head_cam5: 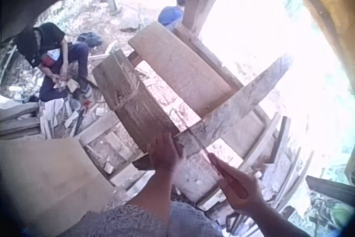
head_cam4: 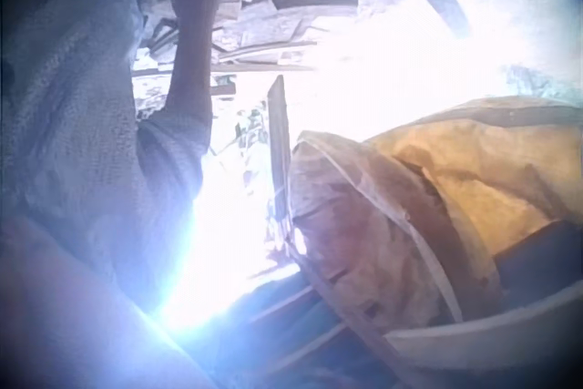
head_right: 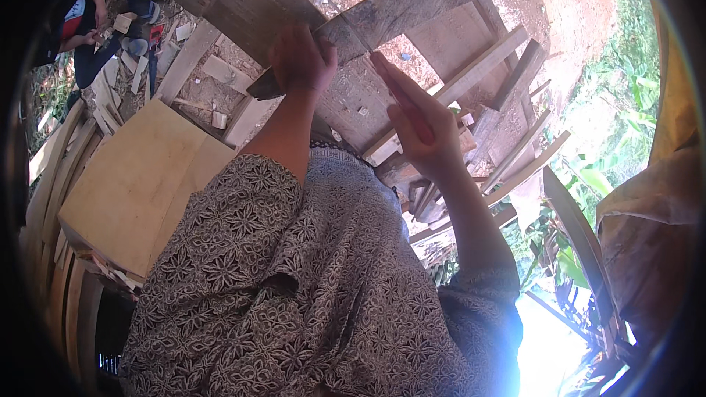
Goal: The person uses a hand saw to cut a piece of wood that is resting on a wooden structure. They hold the wood steady with one hand while sawing with the other. The camera angle is unstable and frequently obstructs the view of the task.
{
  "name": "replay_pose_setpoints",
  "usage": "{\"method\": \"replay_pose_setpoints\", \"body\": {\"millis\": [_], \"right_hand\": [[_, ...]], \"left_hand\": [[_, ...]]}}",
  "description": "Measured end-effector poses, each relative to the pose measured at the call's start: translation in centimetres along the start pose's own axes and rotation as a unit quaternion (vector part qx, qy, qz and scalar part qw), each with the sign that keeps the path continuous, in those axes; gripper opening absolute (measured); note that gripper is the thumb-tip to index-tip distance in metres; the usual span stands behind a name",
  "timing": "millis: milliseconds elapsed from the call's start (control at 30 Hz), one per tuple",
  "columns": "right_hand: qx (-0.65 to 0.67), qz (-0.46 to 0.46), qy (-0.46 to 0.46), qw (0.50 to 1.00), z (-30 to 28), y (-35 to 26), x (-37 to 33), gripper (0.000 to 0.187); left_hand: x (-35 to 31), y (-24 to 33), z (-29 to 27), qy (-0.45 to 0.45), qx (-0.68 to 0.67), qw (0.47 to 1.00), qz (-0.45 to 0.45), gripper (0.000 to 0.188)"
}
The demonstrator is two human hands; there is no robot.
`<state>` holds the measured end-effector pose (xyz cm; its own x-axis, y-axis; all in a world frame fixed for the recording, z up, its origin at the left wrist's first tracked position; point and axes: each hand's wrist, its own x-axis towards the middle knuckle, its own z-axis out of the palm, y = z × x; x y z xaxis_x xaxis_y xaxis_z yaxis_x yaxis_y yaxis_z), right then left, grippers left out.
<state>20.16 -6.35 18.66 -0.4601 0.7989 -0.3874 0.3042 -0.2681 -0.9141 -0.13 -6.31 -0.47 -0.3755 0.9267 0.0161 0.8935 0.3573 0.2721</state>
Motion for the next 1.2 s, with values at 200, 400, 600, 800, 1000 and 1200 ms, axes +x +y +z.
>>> {"method": "replay_pose_setpoints", "body": {"millis": [200, 400, 600, 800, 1000, 1200], "right_hand": [[-0.101, 0.053, -0.052, 0.992, -4.1, -6.4, -9.9, 0.058], [-0.102, 0.015, 0.032, 0.994, 1.7, 2.9, 5.2, 0.050], [-0.063, -0.019, 0.037, 0.997, 1.0, 2.9, 2.9, 0.049], [-0.092, 0.035, -0.033, 0.995, -3.9, -3.6, -10.6, 0.052], [-0.057, -0.019, 0.044, 0.997, 2.2, 3.9, 6.0, 0.052], [-0.105, -0.070, 0.085, 0.988, 1.4, 4.7, 3.4, 0.051]], "left_hand": [[-1.0, -0.6, -0.6, -0.004, 0.012, 1.000, -0.002, 0.036], [-1.2, 0.3, -0.6, -0.035, -0.007, 0.999, 0.015, 0.038], [-0.5, -0.2, -0.1, -0.030, -0.003, 1.000, -0.006, 0.039], [-0.9, -0.7, -1.0, -0.031, 0.004, 0.999, -0.008, 0.038], [-1.4, -0.2, 1.0, 0.001, 0.008, 1.000, 0.019, 0.038], [-0.7, -0.3, 0.9, 0.005, 0.020, 0.999, 0.026, 0.036]]}}
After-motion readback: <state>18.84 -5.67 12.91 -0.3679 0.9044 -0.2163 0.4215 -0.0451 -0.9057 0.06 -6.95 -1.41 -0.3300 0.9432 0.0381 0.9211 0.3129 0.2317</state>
